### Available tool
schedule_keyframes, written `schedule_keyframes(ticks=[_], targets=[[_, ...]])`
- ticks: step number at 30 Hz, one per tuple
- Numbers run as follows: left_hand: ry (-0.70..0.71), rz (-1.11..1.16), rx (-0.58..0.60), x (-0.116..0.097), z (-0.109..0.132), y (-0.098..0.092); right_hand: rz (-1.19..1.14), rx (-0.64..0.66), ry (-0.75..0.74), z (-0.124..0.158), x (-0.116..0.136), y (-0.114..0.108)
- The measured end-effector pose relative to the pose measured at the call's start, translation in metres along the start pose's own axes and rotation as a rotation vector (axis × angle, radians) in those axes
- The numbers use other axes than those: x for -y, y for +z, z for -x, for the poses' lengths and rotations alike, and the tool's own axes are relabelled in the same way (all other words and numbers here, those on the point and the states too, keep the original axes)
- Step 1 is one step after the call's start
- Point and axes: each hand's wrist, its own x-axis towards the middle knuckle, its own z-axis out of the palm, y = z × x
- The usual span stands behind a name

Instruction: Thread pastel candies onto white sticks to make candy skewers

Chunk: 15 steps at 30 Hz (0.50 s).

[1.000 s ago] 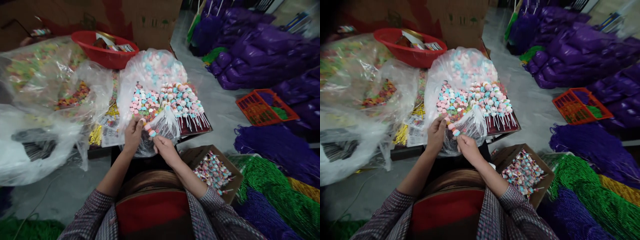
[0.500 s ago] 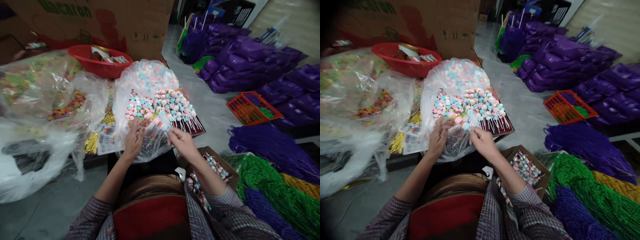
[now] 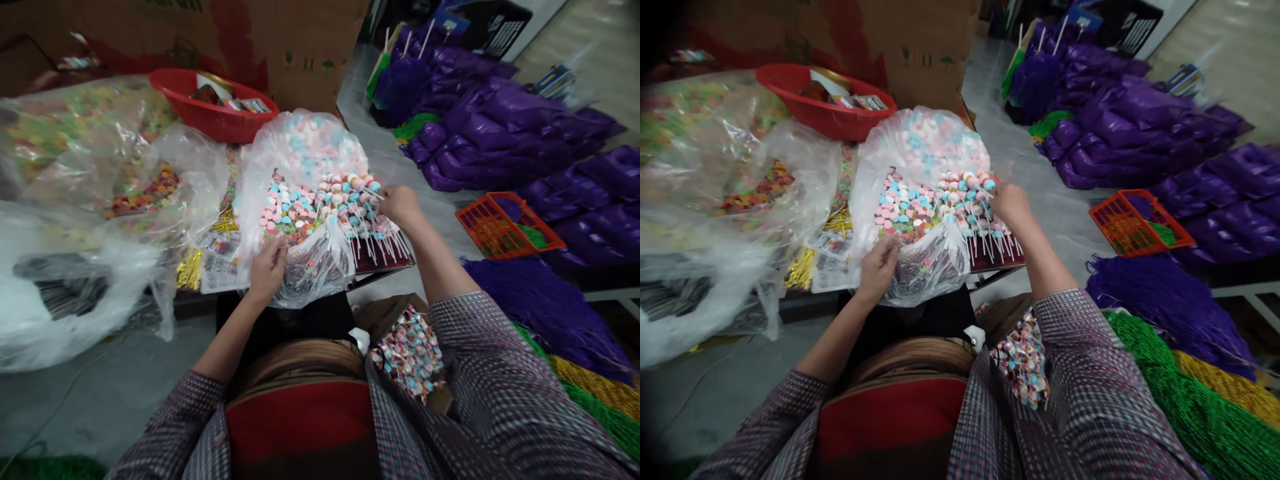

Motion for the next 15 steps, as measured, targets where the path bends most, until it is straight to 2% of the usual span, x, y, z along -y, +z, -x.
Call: schedule_keyframes(ticks=[2,4,6,7,8,9,11,12,13,15], targets=[[0.027,0.001,0.013,-0.002,0.0,0.0,0.009,-0.047,-0.003,0.006,-0.004,-0.007],[0.05,-0.017,0.037,-0.003,0.0,0.001,0.035,-0.169,-0.044,0.019,-0.008,-0.02],[0.079,-0.062,0.075,-0.003,0.0,0.002,0.007,-0.294,-0.171,0.04,-0.009,-0.03],[0.094,-0.088,0.098,-0.002,0.0,0.003,-0.074,-0.345,-0.239,0.053,-0.007,-0.03],[0.107,-0.116,0.121,-0.001,0.0,0.004,-0.193,-0.34,-0.314,0.067,-0.003,-0.027],[0.116,-0.145,0.143,-0.001,0.0,0.005,-0.341,-0.292,-0.354,0.081,0.002,-0.019],[0.121,-0.2,0.18,0.0,0.001,0.008,-0.453,0.035,-0.398,0.105,0.014,0.007],[0.121,-0.222,0.194,0.0,0.001,0.009,-0.415,0.159,-0.413,0.113,0.02,0.023],[0.121,-0.239,0.204,0.0,0.001,0.01,-0.339,0.215,-0.405,0.118,0.026,0.04],[0.124,-0.261,0.212,-0.001,0.001,0.011,-0.109,0.254,-0.341,0.118,0.035,0.068]])
